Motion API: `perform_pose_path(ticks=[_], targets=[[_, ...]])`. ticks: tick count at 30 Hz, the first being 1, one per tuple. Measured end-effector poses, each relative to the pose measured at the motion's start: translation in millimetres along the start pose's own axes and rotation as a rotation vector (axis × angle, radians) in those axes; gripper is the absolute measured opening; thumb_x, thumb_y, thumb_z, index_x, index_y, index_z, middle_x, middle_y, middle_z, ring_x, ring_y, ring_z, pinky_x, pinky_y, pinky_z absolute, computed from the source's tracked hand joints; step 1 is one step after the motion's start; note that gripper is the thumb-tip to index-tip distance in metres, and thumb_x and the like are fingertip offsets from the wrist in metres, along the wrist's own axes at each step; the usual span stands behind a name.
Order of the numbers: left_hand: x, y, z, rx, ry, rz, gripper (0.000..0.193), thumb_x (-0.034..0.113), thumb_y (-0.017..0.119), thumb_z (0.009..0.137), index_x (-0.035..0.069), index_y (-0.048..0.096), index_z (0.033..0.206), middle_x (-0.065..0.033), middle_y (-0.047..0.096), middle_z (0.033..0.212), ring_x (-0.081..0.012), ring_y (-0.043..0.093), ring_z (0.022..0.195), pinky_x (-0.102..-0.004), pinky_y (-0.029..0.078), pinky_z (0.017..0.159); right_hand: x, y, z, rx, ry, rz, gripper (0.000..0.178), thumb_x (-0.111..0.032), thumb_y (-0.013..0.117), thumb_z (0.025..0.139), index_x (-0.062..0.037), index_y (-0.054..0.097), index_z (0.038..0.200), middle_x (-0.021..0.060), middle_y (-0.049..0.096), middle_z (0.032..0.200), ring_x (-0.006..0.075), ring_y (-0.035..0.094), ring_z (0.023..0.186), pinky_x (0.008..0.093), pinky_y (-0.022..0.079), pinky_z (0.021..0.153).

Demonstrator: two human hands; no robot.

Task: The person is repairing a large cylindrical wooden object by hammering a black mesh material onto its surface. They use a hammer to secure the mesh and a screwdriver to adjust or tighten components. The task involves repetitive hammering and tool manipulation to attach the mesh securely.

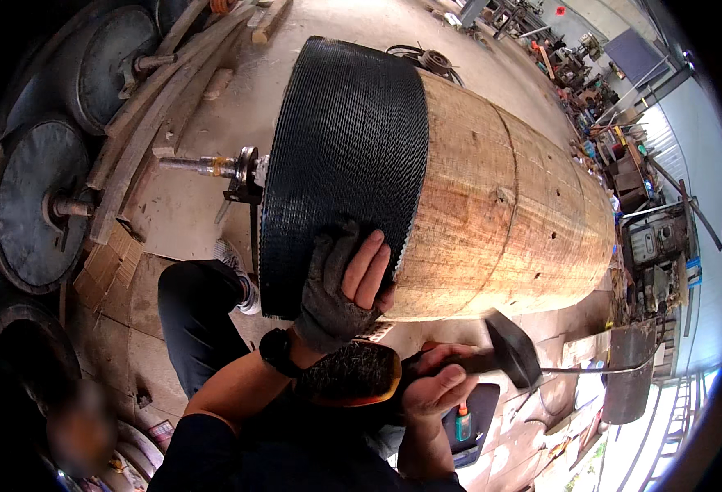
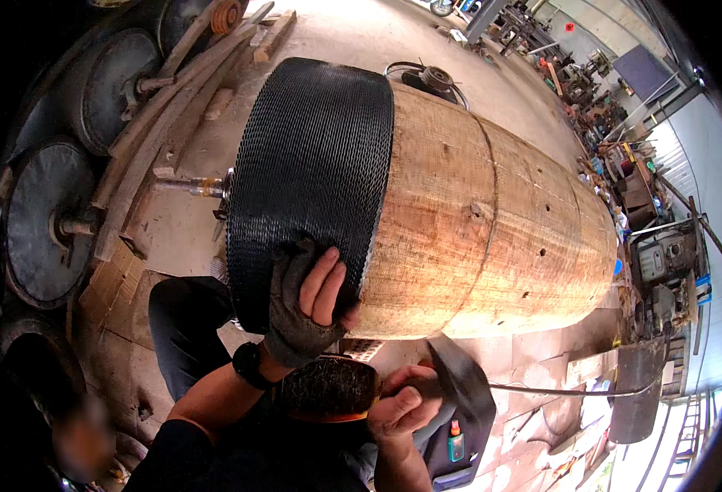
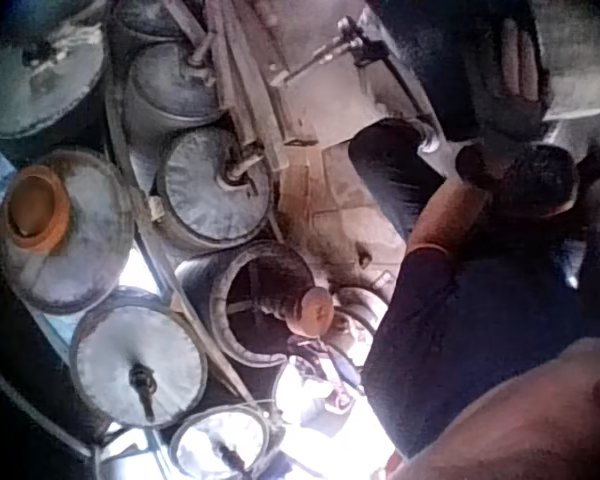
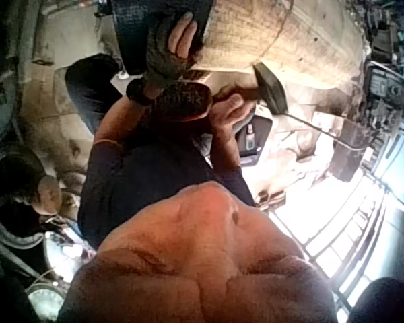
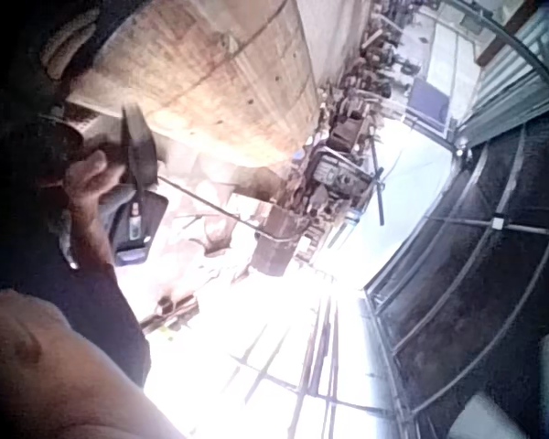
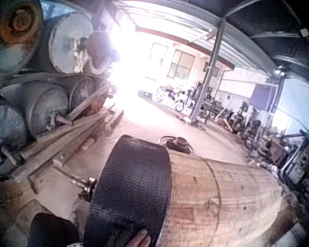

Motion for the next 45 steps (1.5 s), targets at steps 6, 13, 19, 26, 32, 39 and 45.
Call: perform_pose_path(ticks=[6, 13, 19, 26, 32, 39, 45], targets=[[0.5, -0.8, 4.7, 0.019, 0.016, -0.007, 0.054, 0.027, 0.063, 0.093, 0.0, 0.053, 0.138, -0.0178, 0.05, 0.148, -0.0391, 0.053, 0.13, -0.0628, 0.04, 0.109, 38.4, -4.1, 0.7, -0.258, 0.245, -0.434, 0.026, -0.022, 0.049, 0.105, 0.0007, 0.054, 0.093, 0.0065, 0.053, 0.065, 0.0174, 0.053, 0.057, 0.0317, 0.043, 0.053], [1.2, -5.5, 6.4, -0.005, 0.004, -0.021, 0.057, 0.027, 0.066, 0.09, 0.0, 0.053, 0.138, -0.0181, 0.05, 0.148, -0.0405, 0.054, 0.129, -0.0633, 0.041, 0.108, 21.9, 3.5, 10.4, -0.091, -0.157, -0.517, 0.027, -0.025, 0.05, 0.104, -0.0055, 0.049, 0.086, 0.0049, 0.05, 0.064, 0.0174, 0.048, 0.053, 0.031, 0.044, 0.054], [-0.4, -2.1, 6.7, -0.009, -0.008, -0.029, 0.058, 0.027, 0.066, 0.09, 0.0, 0.052, 0.139, -0.0182, 0.049, 0.149, -0.0403, 0.052, 0.13, -0.063, 0.039, 0.11, 0.8, -1.8, -1.3, -0.075, 0.249, -0.212, 0.029, -0.03, 0.046, 0.105, -0.0039, 0.051, 0.092, -0.0004, 0.05, 0.065, 0.0082, 0.045, 0.054, 0.026, 0.036, 0.048], [-1.9, -1.7, 4.2, -0.006, -0.01, -0.018, 0.06, 0.029, 0.069, 0.089, -0.002, 0.053, 0.137, -0.0186, 0.052, 0.145, -0.0417, 0.052, 0.131, -0.0625, 0.037, 0.111, 52.6, -5.3, -11.7, -0.218, 0.207, -0.508, 0.022, -0.023, 0.051, 0.104, -0.0033, 0.054, 0.095, 0.0052, 0.053, 0.066, 0.0141, 0.047, 0.053, 0.0281, 0.037, 0.047], [-2.9, -0.4, 5.5, 0.002, 0.025, -0.002, 0.059, 0.033, 0.066, 0.09, -0.002, 0.053, 0.135, -0.0198, 0.052, 0.145, -0.0401, 0.054, 0.128, -0.0616, 0.039, 0.11, 0.5, -0.8, 5.4, 0.006, 0.009, -0.034, 0.041, -0.041, 0.04, 0.108, -0.0002, 0.048, 0.105, 0.0018, 0.045, 0.066, 0.0096, 0.039, 0.052, 0.0233, 0.033, 0.048], [-2.7, 2.7, 3.3, -0.03, 0.007, 0.017, 0.06, 0.036, 0.063, 0.093, -0.002, 0.05, 0.137, -0.0208, 0.052, 0.145, -0.0374, 0.055, 0.127, -0.0589, 0.041, 0.108, 13.7, -3.5, 9.8, -0.223, 0.146, -0.346, 0.029, -0.029, 0.047, 0.108, -0.0011, 0.053, 0.104, 0.0003, 0.052, 0.066, 0.0067, 0.046, 0.053, 0.0221, 0.034, 0.048], [-2.7, 1.1, 6.3, -0.014, 0.006, -0.003, 0.058, 0.032, 0.063, 0.092, -0.002, 0.05, 0.137, -0.021, 0.053, 0.144, -0.0377, 0.056, 0.126, -0.0587, 0.042, 0.106, 33.6, 5.4, 12.4, -0.324, -0.135, -0.834, 0.022, -0.019, 0.054, 0.103, 0.0026, 0.052, 0.108, 0.0136, 0.061, 0.075, 0.0173, 0.061, 0.064, 0.037, 0.051, 0.055]])
Point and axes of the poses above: each hand's wrist, its own z-axis towards the middle knuckle, its own y-axis out of the palm, x = y × z, the point moved 2 cm from there along z, towards the middle knuckle
